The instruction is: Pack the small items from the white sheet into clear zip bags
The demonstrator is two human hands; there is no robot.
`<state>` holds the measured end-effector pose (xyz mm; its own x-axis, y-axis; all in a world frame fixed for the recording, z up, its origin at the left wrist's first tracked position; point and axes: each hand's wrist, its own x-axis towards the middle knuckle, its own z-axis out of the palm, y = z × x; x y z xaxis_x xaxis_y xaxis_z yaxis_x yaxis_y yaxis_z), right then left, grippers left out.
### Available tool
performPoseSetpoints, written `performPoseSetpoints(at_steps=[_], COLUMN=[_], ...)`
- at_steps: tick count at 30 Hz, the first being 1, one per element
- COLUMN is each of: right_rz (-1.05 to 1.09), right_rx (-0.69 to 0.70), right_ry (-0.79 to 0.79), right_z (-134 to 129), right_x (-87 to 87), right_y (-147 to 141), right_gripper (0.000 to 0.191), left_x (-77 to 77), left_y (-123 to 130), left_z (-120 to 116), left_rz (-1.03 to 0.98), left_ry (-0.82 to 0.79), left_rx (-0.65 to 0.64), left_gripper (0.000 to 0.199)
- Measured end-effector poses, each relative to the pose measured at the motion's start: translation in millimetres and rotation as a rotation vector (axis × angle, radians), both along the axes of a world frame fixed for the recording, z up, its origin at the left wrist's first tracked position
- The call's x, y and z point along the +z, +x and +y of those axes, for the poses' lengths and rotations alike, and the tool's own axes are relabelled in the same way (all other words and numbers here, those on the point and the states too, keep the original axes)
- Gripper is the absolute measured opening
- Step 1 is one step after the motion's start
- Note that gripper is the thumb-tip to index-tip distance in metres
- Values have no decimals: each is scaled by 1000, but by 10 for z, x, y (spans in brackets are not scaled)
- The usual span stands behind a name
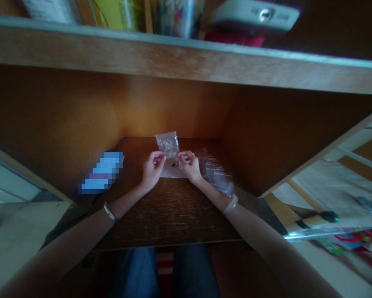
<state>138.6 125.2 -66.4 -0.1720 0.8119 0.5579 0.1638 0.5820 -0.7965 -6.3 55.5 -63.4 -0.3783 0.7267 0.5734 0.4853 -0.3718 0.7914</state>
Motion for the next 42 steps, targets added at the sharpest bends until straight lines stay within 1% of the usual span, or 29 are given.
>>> performPoseSetpoints(at_steps=[3, 6, 9, 14, 22, 30, 37, 40, 42], right_rz=[7, -22, -67, -115, -197, -178, -144, -162, -161], right_rx=[8, 35, 49, 53, -21, -36, 50, 92, 97], right_ry=[1, 40, 87, 117, 106, 115, 149, 168, 181], right_z=[4, -16, -49, -63, -39, -55, -66, -91, -105], right_x=[-2, 12, 33, 43, 12, 39, 70, 88, 97], right_y=[1, -2, -7, -10, -7, 2, 5, 7, 10], right_gripper=[19, 13, 8, 7, 5, 7, 6, 9, 11], left_x=[39, 59, 45, 30, 26, 73, 78, 56, 39], left_y=[12, 11, -5, -17, -16, 26, -7, -14, -11], left_z=[-28, -46, -37, -21, -18, -50, -57, -39, -25], left_rz=[25, 27, 3, -29, -45, -22, -28, -47, -62], left_ry=[26, 56, 59, 76, 102, 174, 149, 124, 98], left_rx=[41, 79, 104, 122, 76, 62, 49, 25, -4], left_gripper=[15, 16, 18, 21, 24, 16, 20, 26, 26])
